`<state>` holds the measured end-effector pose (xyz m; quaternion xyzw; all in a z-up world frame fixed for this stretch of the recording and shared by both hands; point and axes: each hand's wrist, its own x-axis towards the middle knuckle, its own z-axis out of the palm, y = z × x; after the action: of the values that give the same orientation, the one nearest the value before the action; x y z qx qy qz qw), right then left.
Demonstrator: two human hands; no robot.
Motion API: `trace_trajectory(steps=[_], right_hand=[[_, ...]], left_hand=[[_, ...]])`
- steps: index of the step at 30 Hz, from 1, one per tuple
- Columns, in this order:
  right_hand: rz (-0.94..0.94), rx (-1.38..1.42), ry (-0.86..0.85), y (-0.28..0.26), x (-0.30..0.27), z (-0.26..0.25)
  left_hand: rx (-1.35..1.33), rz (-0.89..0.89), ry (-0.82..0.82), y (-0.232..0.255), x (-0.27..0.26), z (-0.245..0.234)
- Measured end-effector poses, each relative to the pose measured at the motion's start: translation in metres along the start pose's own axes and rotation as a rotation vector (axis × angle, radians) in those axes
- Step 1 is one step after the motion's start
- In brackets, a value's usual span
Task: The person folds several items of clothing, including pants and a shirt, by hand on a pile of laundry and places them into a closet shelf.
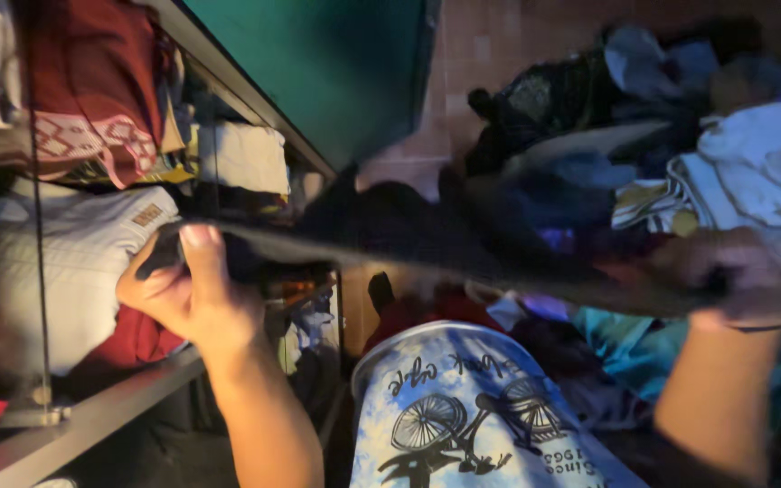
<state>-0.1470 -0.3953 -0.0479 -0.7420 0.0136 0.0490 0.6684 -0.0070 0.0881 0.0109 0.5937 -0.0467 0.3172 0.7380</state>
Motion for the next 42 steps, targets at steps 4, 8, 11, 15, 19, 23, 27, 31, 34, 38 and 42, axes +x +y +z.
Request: trace_trajectory(steps=[4, 8, 11, 15, 19, 23, 27, 31, 34, 38, 42], right_hand=[[0.129, -0.155, 0.369, -0.055, 0.07, 0.032], [0.191, -0.26, 0.518, -0.052, 0.105, 0.096], [-0.087, -0.342, 0.373, -0.029, 0.098, 0.158], [-0.101, -0.367, 0.239, -0.001, 0.08, 0.206], [-0.181, -0.442, 0.325, 0.021, 0.074, 0.212], [-0.026, -0.216, 0.423, 0.034, 0.058, 0.226], [-0.039, -0.205, 0.5, 0.03, 0.047, 0.24], [-0.181, -0.288, 0.38, 0.027, 0.039, 0.253], [-0.186, -0.4, 0.428, 0.031, 0.032, 0.253], [-0.083, -0.238, 0.507, 0.04, 0.022, 0.254], [0.007, -0.147, 0.591, 0.049, 0.013, 0.251]], left_hand=[[0.449, -0.271, -0.108, -0.011, 0.026, 0.02], [0.392, -0.692, -0.374, -0.048, 0.003, 0.036], [0.579, -0.632, -0.647, -0.052, -0.06, 0.061], [0.415, -0.552, -0.766, -0.056, -0.104, 0.082], [0.526, -0.499, -0.891, -0.06, -0.109, 0.078], [0.575, -0.544, -0.967, -0.055, -0.112, 0.071], [0.569, -0.614, -1.032, -0.054, -0.112, 0.058], [0.545, -0.562, -1.105, -0.057, -0.111, 0.044], [0.551, -0.548, -1.178, -0.055, -0.11, 0.038], [0.676, -0.704, -1.309, -0.042, -0.11, 0.047], [0.69, -0.723, -1.311, -0.036, -0.113, 0.057]])
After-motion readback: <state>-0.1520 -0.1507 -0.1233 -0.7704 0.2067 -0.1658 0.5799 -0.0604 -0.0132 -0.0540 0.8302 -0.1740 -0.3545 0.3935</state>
